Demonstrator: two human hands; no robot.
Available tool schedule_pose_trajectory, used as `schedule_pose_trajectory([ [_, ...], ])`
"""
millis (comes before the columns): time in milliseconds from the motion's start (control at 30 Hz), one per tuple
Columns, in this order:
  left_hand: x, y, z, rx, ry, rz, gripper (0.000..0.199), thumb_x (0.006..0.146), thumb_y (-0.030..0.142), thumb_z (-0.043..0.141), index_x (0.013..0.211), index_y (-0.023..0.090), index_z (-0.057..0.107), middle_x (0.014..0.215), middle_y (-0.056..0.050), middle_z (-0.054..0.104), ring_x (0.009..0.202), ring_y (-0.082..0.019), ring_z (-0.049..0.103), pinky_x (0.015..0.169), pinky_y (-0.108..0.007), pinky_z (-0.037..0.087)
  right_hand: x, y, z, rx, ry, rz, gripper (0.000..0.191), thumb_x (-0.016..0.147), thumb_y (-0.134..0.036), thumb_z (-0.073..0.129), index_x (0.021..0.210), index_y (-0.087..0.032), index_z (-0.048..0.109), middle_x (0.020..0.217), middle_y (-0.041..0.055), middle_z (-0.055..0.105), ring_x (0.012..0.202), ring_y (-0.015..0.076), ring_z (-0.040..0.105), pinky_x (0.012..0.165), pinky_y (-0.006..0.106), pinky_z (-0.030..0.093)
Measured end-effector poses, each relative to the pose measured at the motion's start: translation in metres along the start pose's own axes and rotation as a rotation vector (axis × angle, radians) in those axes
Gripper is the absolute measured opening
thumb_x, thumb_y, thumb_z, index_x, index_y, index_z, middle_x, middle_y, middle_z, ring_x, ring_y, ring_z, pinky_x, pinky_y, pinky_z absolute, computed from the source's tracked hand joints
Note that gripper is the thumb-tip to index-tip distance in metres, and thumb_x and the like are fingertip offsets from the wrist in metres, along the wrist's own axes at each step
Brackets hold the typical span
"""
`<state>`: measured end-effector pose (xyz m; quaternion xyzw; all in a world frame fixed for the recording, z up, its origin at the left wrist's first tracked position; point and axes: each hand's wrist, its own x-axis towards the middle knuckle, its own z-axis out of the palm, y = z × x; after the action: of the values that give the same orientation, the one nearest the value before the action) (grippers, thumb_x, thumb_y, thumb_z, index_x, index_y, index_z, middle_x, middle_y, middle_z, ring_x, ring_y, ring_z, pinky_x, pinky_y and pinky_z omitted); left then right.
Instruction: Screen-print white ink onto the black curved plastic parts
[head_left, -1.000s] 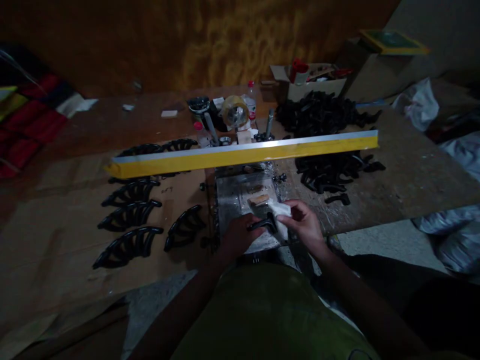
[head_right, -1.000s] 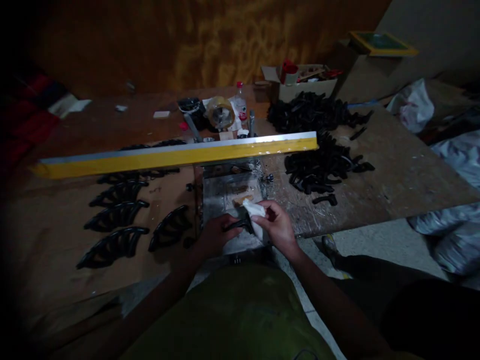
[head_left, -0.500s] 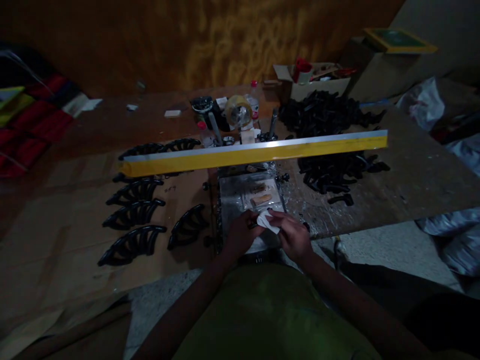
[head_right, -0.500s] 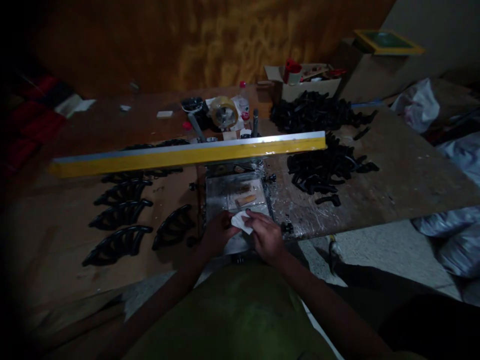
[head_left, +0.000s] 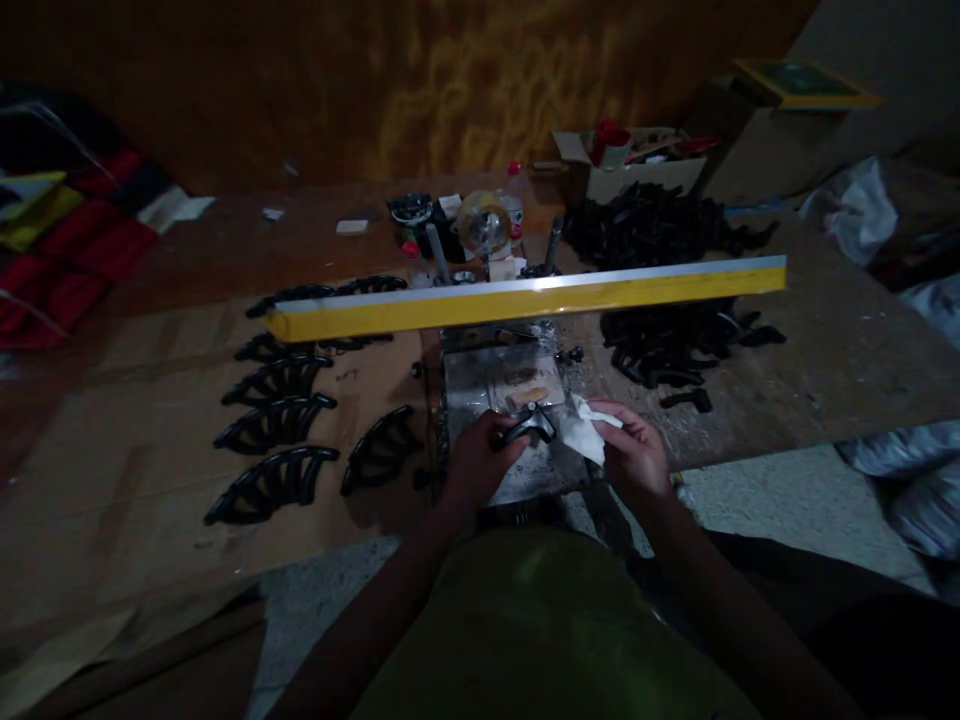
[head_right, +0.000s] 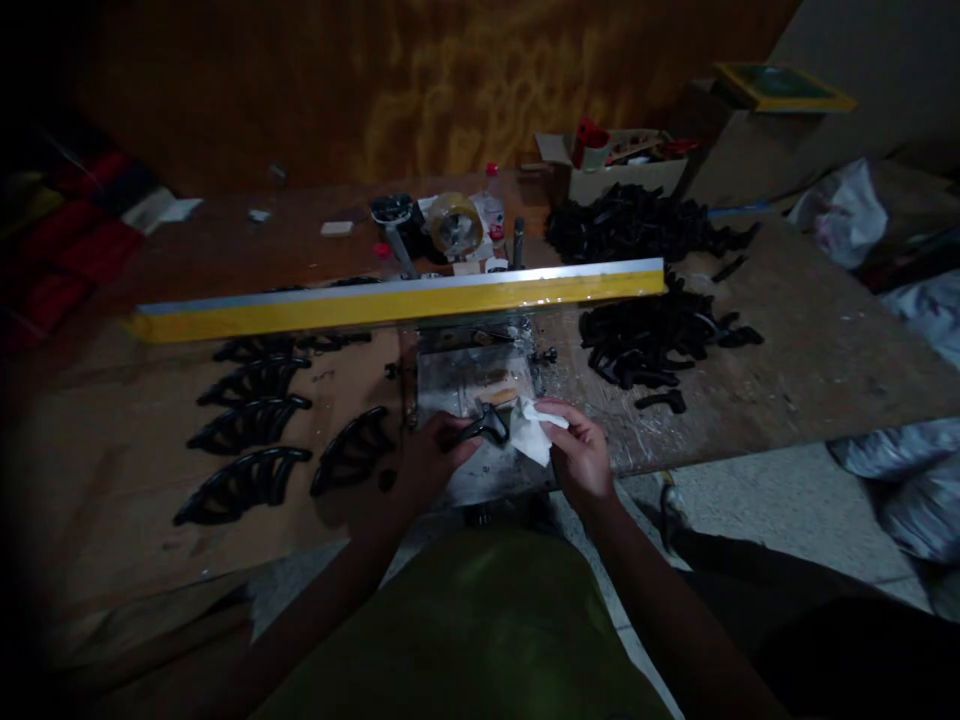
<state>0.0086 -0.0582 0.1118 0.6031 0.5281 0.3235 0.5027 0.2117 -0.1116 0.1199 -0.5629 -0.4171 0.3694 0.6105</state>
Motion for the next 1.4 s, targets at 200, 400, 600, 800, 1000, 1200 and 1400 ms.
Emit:
schedule_pose_trajectory([
  [200, -0.003, 0.004, 0.005, 0.008, -0.019, 0.006, 0.025, 0.071, 0.031, 0.07, 0.093, 0.02, 0.065, 0.079, 0.001, 0.069, 0.073, -0.015, 0.063, 0.07, -0.026, 0.046, -0.008, -0.006, 0.025, -0.125, -0.003, -0.136, 0.025, 0.074, -0.039, 0.077, 0.089, -0.026, 0.062, 0.104, 0.0054, 0.066, 0.093, 0.0219, 0.064, 0.076, 0.033, 0.052],
  [400, -0.006, 0.01, 0.012, -0.001, -0.009, 0.021, 0.017, 0.068, 0.028, 0.07, 0.08, 0.02, 0.062, 0.067, 0.006, 0.061, 0.065, -0.012, 0.057, 0.064, -0.023, 0.043, -0.002, 0.001, 0.037, -0.415, -0.043, -0.386, 0.008, 0.08, -0.029, 0.07, 0.079, -0.026, 0.062, 0.085, 0.003, 0.064, 0.089, 0.0235, 0.059, 0.082, 0.039, 0.047],
  [600, -0.006, 0.001, 0.014, -0.039, 0.023, -0.016, 0.022, 0.072, 0.033, 0.07, 0.088, 0.02, 0.066, 0.074, 0.002, 0.066, 0.065, -0.012, 0.059, 0.063, -0.024, 0.044, 0.013, 0.012, 0.012, -0.437, 0.294, -0.253, 0.014, 0.075, -0.031, 0.068, 0.079, -0.024, 0.056, 0.084, 0.0016, 0.06, 0.083, 0.0216, 0.057, 0.077, 0.035, 0.046],
  [800, -0.004, 0.004, 0.013, -0.022, 0.023, 0.015, 0.022, 0.071, 0.031, 0.07, 0.09, 0.02, 0.066, 0.082, 0.0, 0.071, 0.075, -0.015, 0.064, 0.07, -0.026, 0.048, -0.003, 0.0, 0.029, -0.473, 0.09, -0.388, 0.008, 0.08, -0.027, 0.065, 0.081, -0.026, 0.057, 0.087, 0.0032, 0.061, 0.089, 0.0231, 0.058, 0.081, 0.038, 0.046],
  [1000, -0.004, 0.004, 0.014, -0.003, 0.005, 0.028, 0.023, 0.072, 0.034, 0.07, 0.09, 0.019, 0.066, 0.08, 0.0, 0.07, 0.071, -0.015, 0.064, 0.068, -0.026, 0.048, 0.015, 0.007, 0.015, -0.541, 0.236, -0.36, 0.008, 0.078, -0.025, 0.062, 0.079, -0.025, 0.054, 0.084, 0.0022, 0.059, 0.088, 0.0234, 0.055, 0.08, 0.037, 0.045],
  [1200, 0.001, 0.007, 0.012, -0.063, 0.007, -0.008, 0.024, 0.07, 0.035, 0.07, 0.088, 0.019, 0.064, 0.074, 0.002, 0.067, 0.068, -0.014, 0.06, 0.065, -0.025, 0.045, -0.002, 0.003, 0.013, -0.468, 0.109, -0.41, 0.008, 0.079, -0.024, 0.065, 0.081, -0.025, 0.057, 0.088, 0.0028, 0.061, 0.091, 0.0229, 0.057, 0.082, 0.037, 0.045],
  [1400, 0.003, 0.012, 0.008, -0.111, -0.015, -0.024, 0.027, 0.07, 0.038, 0.069, 0.087, 0.02, 0.062, 0.075, 0.002, 0.065, 0.068, -0.013, 0.06, 0.062, -0.024, 0.044, 0.004, 0.007, 0.005, -0.519, 0.278, -0.365, 0.008, 0.078, -0.024, 0.063, 0.08, -0.025, 0.055, 0.084, 0.0019, 0.06, 0.086, 0.0229, 0.056, 0.081, 0.038, 0.045],
])
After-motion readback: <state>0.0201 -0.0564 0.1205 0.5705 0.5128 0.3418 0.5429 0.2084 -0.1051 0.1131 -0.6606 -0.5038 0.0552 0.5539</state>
